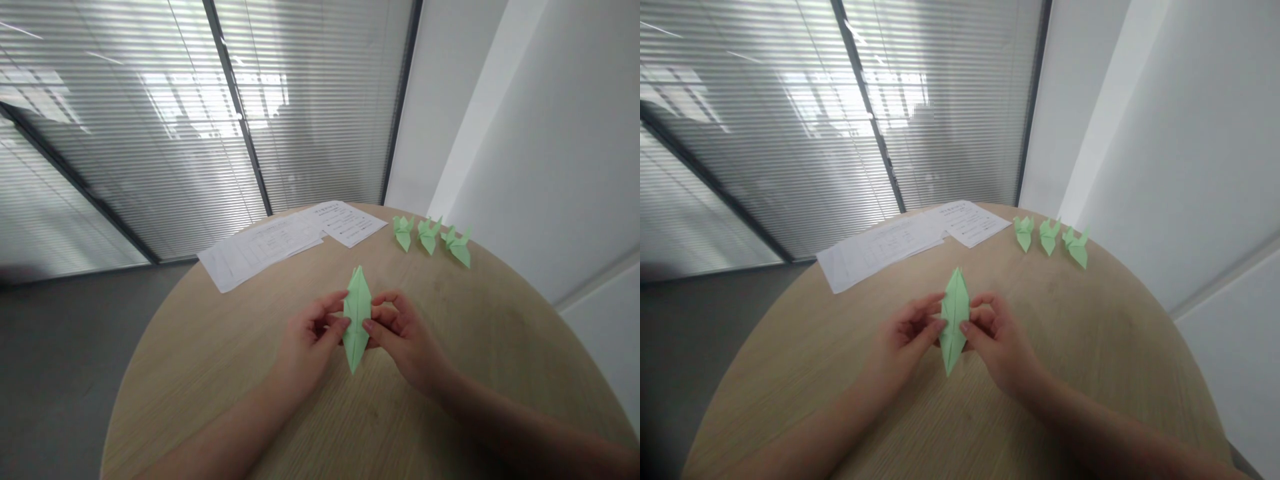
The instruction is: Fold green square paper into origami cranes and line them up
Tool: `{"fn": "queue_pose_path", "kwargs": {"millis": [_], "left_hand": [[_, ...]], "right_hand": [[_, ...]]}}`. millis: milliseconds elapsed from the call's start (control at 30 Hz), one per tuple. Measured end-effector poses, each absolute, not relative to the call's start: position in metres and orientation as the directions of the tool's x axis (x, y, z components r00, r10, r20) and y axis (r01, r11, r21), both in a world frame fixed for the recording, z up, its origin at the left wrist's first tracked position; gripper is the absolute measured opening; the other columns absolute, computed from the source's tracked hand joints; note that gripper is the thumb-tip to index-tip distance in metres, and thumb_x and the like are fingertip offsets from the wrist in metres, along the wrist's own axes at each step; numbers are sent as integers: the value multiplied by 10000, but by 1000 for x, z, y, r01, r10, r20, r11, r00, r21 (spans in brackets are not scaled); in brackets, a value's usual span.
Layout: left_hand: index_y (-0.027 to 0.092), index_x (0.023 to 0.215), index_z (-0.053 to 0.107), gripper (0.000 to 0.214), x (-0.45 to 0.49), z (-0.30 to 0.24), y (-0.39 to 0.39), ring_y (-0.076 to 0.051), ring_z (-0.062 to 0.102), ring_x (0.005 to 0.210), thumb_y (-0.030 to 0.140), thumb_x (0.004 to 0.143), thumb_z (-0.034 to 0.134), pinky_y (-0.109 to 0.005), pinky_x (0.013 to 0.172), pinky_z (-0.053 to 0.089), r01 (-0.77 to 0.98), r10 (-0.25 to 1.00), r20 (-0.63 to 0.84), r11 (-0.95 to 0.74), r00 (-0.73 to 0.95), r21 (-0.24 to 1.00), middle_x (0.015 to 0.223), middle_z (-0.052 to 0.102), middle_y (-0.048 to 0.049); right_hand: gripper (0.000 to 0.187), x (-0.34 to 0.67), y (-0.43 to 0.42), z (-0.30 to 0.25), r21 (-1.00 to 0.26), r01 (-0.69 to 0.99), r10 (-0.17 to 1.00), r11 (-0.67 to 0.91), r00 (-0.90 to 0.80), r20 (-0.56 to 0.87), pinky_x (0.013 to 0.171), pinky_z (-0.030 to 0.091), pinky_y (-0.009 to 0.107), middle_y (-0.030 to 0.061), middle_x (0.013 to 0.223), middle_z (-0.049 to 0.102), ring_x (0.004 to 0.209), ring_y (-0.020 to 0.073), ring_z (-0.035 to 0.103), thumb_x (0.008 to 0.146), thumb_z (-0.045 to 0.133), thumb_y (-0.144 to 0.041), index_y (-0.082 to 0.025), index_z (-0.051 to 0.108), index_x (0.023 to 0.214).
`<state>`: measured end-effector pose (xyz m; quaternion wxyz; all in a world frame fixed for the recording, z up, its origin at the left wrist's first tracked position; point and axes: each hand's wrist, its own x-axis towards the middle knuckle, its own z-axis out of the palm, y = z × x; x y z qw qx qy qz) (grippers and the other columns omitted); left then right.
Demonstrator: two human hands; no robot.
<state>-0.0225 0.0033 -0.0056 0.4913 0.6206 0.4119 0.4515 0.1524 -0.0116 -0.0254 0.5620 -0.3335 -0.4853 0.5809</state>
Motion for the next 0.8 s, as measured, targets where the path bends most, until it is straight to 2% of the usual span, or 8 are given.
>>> {"fn": "queue_pose_path", "kwargs": {"millis": [133,233,367,467,633,700,800], "left_hand": [[179,1048,743,279,-21,-3,5,-136,620,655,254,779,731,-250,624,525,-37,969,100,-94,225,995,742,704,-15],[160,877,738,165,-20,-1,7,-139,642,685,240,735,762,-258,651,535,-114,973,39,-13,226,993,800,726,-29],[163,954,730,243,-20,-2,9,-139,646,662,239,727,773,-265,670,533,-99,962,-8,36,272,994,722,721,-12],[158,880,752,164,-21,-2,8,-152,658,694,244,740,749,-283,700,543,-57,953,6,11,303,998,746,732,-26],[173,756,756,64,-21,2,8,-166,670,716,219,726,725,-289,690,555,-54,954,-3,20,300,998,784,745,-34],[177,713,738,40,-21,4,8,-165,670,705,214,713,720,-290,676,561,-69,949,-3,26,316,997,777,738,-29],[178,697,713,56,-22,5,8,-171,672,698,232,714,717,-311,685,575,-67,940,-11,35,340,997,750,719,-24]], "right_hand": [[346,151,-13,-27,-945,-294,971,144,-142,193,621,621,321,-17,819,714,717,175,718,845,743,-434,-255,467,951],[320,150,-12,-30,-941,-289,967,175,-131,219,633,613,303,-21,808,699,713,164,714,854,741,-406,-252,472,933],[337,151,-11,-37,-928,-276,955,248,-92,283,663,605,310,-6,877,720,773,179,728,874,728,-370,-281,469,1071],[317,154,-11,-42,-926,-238,940,295,-101,325,688,602,322,9,915,718,816,187,722,902,695,-363,-293,501,1143],[91,160,-12,-42,-945,-110,939,308,-121,321,655,579,293,12,811,682,731,165,680,913,656,-328,-247,669,954],[77,162,-11,-39,-941,-77,933,330,-124,337,634,568,274,31,858,699,730,157,676,894,655,-278,-232,712,869],[102,165,-9,-34,-932,-27,924,360,-130,361,665,580,287,55,939,732,794,177,702,862,660,-224,-235,760,841]]}}
